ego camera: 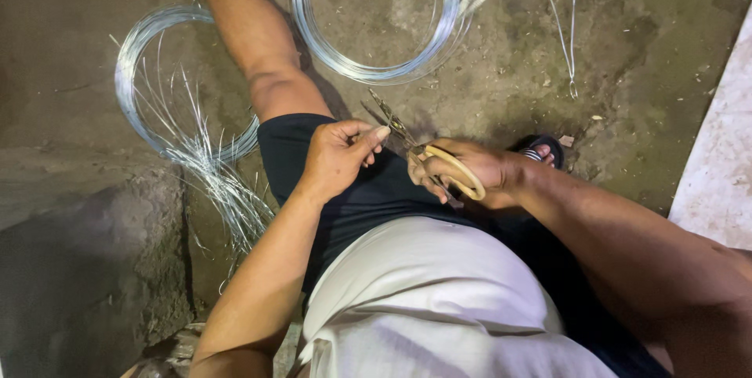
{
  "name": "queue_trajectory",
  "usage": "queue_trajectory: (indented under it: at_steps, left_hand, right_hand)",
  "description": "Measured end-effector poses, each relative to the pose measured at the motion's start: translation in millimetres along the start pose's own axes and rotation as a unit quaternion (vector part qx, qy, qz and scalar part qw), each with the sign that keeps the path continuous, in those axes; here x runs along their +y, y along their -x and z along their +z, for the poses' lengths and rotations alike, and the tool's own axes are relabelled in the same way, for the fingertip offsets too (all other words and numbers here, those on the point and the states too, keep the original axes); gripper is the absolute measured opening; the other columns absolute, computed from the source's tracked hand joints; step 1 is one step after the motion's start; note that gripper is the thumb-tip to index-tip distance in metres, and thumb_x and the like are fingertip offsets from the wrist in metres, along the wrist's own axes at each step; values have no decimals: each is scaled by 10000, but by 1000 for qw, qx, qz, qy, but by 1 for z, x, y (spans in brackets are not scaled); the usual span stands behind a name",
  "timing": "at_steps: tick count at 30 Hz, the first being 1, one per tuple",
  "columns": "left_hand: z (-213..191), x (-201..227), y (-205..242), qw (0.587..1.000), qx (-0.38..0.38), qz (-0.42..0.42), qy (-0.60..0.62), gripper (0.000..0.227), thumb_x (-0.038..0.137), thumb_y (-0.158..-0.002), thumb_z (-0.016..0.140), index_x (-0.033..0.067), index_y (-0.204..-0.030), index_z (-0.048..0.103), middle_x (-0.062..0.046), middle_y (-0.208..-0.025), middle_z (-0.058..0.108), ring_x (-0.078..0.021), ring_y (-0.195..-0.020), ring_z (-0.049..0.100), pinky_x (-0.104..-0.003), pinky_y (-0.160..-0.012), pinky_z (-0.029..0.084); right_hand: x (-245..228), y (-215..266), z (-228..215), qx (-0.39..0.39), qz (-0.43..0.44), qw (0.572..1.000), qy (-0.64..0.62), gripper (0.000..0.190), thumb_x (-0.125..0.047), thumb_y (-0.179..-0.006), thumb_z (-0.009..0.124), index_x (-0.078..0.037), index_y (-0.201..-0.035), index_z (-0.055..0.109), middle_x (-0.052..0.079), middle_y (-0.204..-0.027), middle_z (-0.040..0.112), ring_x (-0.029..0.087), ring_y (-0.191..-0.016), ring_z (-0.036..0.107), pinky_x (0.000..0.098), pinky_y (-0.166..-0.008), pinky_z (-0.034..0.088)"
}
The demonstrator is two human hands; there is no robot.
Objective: The person sits on the floor and repeatedly cuts lengths of thin metal wire using shears, then gathers the cut pieces into a bundle. The person continues cutting and bundling the wire throughout the clip.
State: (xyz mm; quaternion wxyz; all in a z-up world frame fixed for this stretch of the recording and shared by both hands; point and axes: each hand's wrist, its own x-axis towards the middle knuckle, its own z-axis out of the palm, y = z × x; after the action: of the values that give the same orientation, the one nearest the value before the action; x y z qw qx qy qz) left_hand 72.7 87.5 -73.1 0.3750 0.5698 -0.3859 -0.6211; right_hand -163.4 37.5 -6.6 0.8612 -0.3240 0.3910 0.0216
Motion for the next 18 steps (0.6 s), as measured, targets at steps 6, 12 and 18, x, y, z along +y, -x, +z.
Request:
queue_trajectory:
  at_steps: [6, 12, 18]
  left_hand:
    - [-4, 1, 3, 1000, -6, -24, -3, 227, 227, -945, 760, 3, -928, 793, 19, -692, 676, -28, -570, 568, -200, -519, 472]
    - [1, -6, 1, 999, -10, -32, 12, 241, 235, -948, 757, 4, -888, 785, 16, -692, 676, -29, -565, 565, -204, -511, 465]
    - [10, -19, -10, 1000, -12, -19, 15, 276, 247, -994, 723, -8, -895, 762, 17, -688, 660, -35, -569, 569, -208, -521, 473]
  right_hand:
    - [4, -5, -2, 20, 22, 999, 42, 201, -170, -895, 605, -48, -1054, 623, 21, -791, 563, 117, -673, 542, 284, -568, 437]
    - [12, -15, -8, 37, -13, 993, 114, 187, -161, -901, 602, -28, -1027, 637, 48, -729, 581, 139, -611, 545, 305, -539, 460]
    - [54, -38, -28, 136, 14, 970, 202, 197, -173, -949, 611, 8, -878, 648, 61, -562, 544, 183, -473, 521, 360, -459, 427]
